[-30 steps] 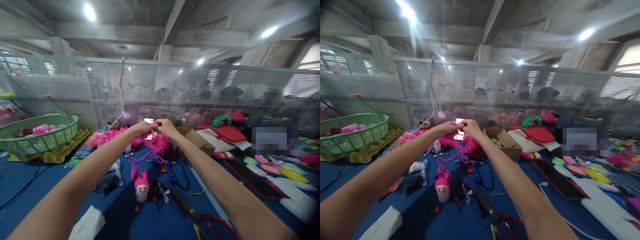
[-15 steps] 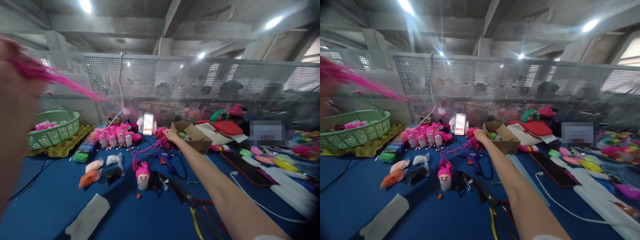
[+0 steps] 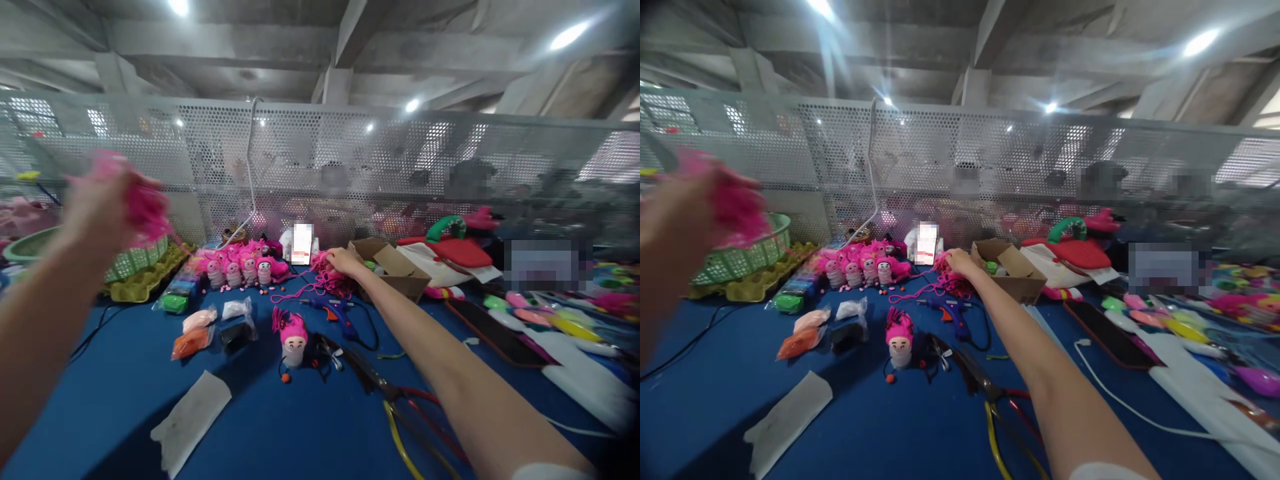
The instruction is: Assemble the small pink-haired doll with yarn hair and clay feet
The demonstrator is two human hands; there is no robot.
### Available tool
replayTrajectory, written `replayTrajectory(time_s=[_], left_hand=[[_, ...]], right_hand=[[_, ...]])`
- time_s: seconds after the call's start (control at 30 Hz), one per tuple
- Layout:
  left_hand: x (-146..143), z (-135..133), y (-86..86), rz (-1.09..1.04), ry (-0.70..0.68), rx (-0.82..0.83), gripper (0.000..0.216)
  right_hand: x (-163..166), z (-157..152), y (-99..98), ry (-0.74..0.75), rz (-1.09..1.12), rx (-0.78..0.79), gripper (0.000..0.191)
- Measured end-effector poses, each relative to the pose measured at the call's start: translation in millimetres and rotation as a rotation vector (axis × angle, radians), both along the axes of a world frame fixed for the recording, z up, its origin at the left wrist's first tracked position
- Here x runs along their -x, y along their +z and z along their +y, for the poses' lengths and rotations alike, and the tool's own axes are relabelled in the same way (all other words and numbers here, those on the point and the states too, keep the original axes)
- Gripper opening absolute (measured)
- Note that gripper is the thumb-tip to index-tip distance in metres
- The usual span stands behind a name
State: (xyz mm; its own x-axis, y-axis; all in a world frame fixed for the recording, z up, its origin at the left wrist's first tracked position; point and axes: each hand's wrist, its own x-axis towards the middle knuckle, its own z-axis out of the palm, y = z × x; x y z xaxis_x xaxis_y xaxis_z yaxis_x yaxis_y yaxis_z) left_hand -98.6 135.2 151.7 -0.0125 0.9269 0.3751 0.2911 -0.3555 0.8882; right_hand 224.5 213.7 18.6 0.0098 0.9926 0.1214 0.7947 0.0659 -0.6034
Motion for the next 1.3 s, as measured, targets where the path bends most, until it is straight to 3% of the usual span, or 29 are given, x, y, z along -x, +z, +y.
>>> replayTrajectory(time_s=[0.1,0.23,0.3,0.37,0.47,0.57,0.67,0.77,0.83,0.9,0.97,1.03,1.13,1.3], left_hand=[[-27.0,11.6,-11.0,0.007,0.006,-0.003,0.028],[-113.6,39.4,-52.4,0.362,-0.329,0.009,0.023],[-150.3,47.3,-72.8,0.41,-0.397,0.045,0.025],[-169.2,50.0,-84.9,0.446,-0.453,0.078,0.023],[-163.6,50.5,-83.2,0.505,-0.494,0.114,0.024],[-138.2,52.5,-66.4,0.559,-0.464,0.107,0.022],[-120.1,52.2,-52.6,0.685,-0.414,0.035,0.022],[-118.9,47.0,-48.2,0.879,-0.377,-0.078,0.02],[-124.4,42.8,-47.6,0.961,-0.336,-0.139,0.02],[-131.3,39.2,-46.2,1.012,-0.288,-0.188,0.021],[-137.3,36.3,-43.9,1.035,-0.261,-0.219,0.022],[-141.6,34.1,-41.5,1.043,-0.247,-0.24,0.023],[-145.4,32.6,-39.8,1.066,-0.223,-0.275,0.023],[-149.0,37.7,-42.1,1.083,-0.201,-0.301,0.022]], right_hand=[[6.6,-8.1,11.7,0.027,0.143,-0.007,0.018],[11.1,-16.1,25.9,0.064,0.281,-0.055,0.013],[11.6,-17.3,29.1,0.075,0.311,-0.075,0.012],[9.5,-18.3,29.2,0.075,0.31,-0.086,0.013],[-0.4,-27.7,27.1,0.06,0.27,-0.08,0.015],[-15.7,-63.5,26.2,0.053,0.193,-0.083,0.012],[-29.9,-135.5,18.8,0.085,0.106,-0.086,0.02],[-39.2,-222.7,-7.6,0.222,-0.167,0.098,0.035],[-42.6,-267.9,-32.2,0.116,-0.318,0.103,0.051],[-44.5,-293.2,-53.3,0.04,-0.331,0.059,0.054],[-45.9,-300.4,-64.2,0.02,-0.256,0.045,0.054],[-47.3,-298.4,-62.6,-0.033,-0.153,0.095,0.054],[-48.3,-297.0,-42.7,-0.126,0.155,0.314,0.049],[-33.8,-295.0,-4.9,0.069,0.865,0.493,0.046]])
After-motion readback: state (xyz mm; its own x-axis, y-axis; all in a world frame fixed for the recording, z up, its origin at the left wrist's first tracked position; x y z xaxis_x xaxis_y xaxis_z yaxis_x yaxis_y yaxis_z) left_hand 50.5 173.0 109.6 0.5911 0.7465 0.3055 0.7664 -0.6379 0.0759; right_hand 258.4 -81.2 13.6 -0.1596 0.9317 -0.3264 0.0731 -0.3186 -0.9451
